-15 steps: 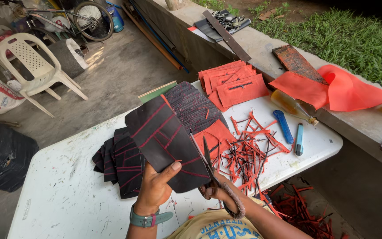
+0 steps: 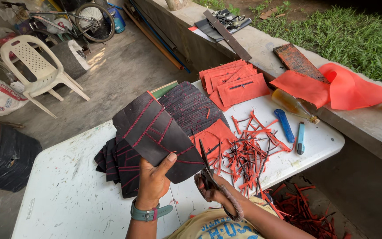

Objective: The person uses shears to trim excess threads and edges from stacked black and red fabric pieces. They repeatedly pick up a piece, cut along the edges, and place it back on the table, accumulating trimmed scraps.

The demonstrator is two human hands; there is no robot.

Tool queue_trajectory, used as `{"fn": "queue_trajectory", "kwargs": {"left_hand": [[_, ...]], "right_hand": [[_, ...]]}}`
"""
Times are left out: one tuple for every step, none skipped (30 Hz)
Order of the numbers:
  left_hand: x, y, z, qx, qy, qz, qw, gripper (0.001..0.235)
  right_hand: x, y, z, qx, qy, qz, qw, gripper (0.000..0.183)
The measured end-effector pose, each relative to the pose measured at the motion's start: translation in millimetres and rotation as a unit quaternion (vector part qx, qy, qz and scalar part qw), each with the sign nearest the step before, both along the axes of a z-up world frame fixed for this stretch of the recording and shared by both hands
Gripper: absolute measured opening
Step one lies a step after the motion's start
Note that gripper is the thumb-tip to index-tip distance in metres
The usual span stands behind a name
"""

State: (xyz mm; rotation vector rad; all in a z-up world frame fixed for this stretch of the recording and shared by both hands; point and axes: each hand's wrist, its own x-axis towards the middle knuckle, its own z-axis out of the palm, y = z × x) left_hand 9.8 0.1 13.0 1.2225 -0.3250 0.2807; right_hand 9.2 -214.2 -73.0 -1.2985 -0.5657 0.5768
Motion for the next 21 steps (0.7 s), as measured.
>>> {"fn": "queue_trajectory", "kwargs": {"left_hand": [[-0.9, -0.4, -1.7, 0.002, 0.003, 0.003, 1.000, 0.032], [-1.2, -0.3, -2.7, 0.003, 0.006, 0.005, 1.000, 0.032], [-1.2, -0.1, -3.8, 0.005, 0.008, 0.008, 1.000, 0.033], [-1.7, -0.2, -5.6, 0.006, 0.022, 0.008, 1.000, 0.035], [-2.3, -0.8, -7.9, 0.006, 0.037, 0.009, 0.999, 0.038], [-2.7, -0.8, -9.9, 0.006, 0.051, 0.010, 0.999, 0.041], [-2.6, -0.3, -11.8, 0.012, 0.040, 0.009, 0.999, 0.039], [-2.7, 0.0, -14.0, 0.017, 0.029, 0.008, 0.999, 0.038], [-2.8, 0.3, -15.9, 0.023, 0.018, 0.008, 1.000, 0.037], [-2.4, 0.4, -17.0, 0.024, 0.020, 0.003, 1.000, 0.037], [-2.6, 0.5, -16.6, 0.026, 0.021, -0.002, 0.999, 0.037], [-3.1, -0.3, -14.8, 0.027, 0.022, -0.007, 0.999, 0.037], [-4.4, -2.7, -12.0, 0.043, 0.018, -0.011, 0.999, 0.041], [-5.4, -2.9, -6.2, 0.059, 0.013, -0.015, 0.998, 0.045], [-6.1, -2.1, 1.1, 0.075, 0.008, -0.019, 0.997, 0.049], [-5.7, 0.2, 10.0, 0.075, 0.021, -0.023, 0.997, 0.054], [-4.8, 5.7, 20.3, 0.075, 0.034, -0.028, 0.996, 0.060], [-4.0, 10.6, 29.0, 0.075, 0.048, -0.032, 0.996, 0.066], [-2.0, 13.7, 35.4, 0.064, 0.054, -0.041, 0.996, 0.063], [-0.5, 17.2, 40.3, 0.052, 0.060, -0.048, 0.996, 0.059], [-0.4, 18.6, 42.5, 0.041, 0.066, -0.055, 0.995, 0.055]], "right_hand": [[-0.9, 0.7, 2.4, 0.007, 0.012, -0.001, 1.000, 0.020], [-1.3, 1.3, 4.7, 0.015, 0.022, -0.002, 1.000, 0.019], [-1.6, 1.3, 6.3, 0.022, 0.032, -0.003, 0.999, 0.019], [-1.6, 1.2, 7.2, 0.024, 0.027, -0.006, 0.999, 0.018], [-1.4, 1.1, 7.5, 0.026, 0.023, -0.009, 0.999, 0.016], [-1.2, 1.3, 7.5, 0.029, 0.017, -0.011, 0.999, 0.015], [-0.9, 0.5, 7.2, 0.047, 0.002, -0.008, 0.999, 0.015], [-0.5, -1.0, 6.5, 0.067, -0.013, -0.004, 0.998, 0.014], [-0.6, -2.0, 5.4, 0.086, -0.028, 0.000, 0.996, 0.014], [-0.8, -3.2, 4.1, 0.082, -0.021, -0.005, 0.996, 0.014], [-1.3, -4.5, 2.8, 0.079, -0.015, -0.009, 0.997, 0.014], [-1.5, -5.1, 1.4, 0.076, -0.009, -0.014, 0.997, 0.016], [-1.7, -4.6, 0.1, 0.054, 0.016, -0.029, 0.998, 0.015], [-1.7, -3.4, -1.3, 0.032, 0.039, -0.043, 0.998, 0.015], [-2.0, -2.9, -2.9, 0.010, 0.062, -0.058, 0.996, 0.014], [-1.2, -2.9, -4.7, 0.008, 0.050, -0.055, 0.997, 0.013], [0.0, -3.1, -7.1, 0.007, 0.037, -0.052, 0.998, 0.012], [0.7, -3.6, -10.4, 0.004, 0.026, -0.049, 0.998, 0.011], [1.5, -3.0, -14.1, -0.010, 0.041, -0.074, 0.996, 0.013], [3.6, -1.6, -17.8, -0.024, 0.056, -0.096, 0.993, 0.015], [5.9, -0.9, -21.4, -0.038, 0.071, -0.118, 0.990, 0.017]]}}
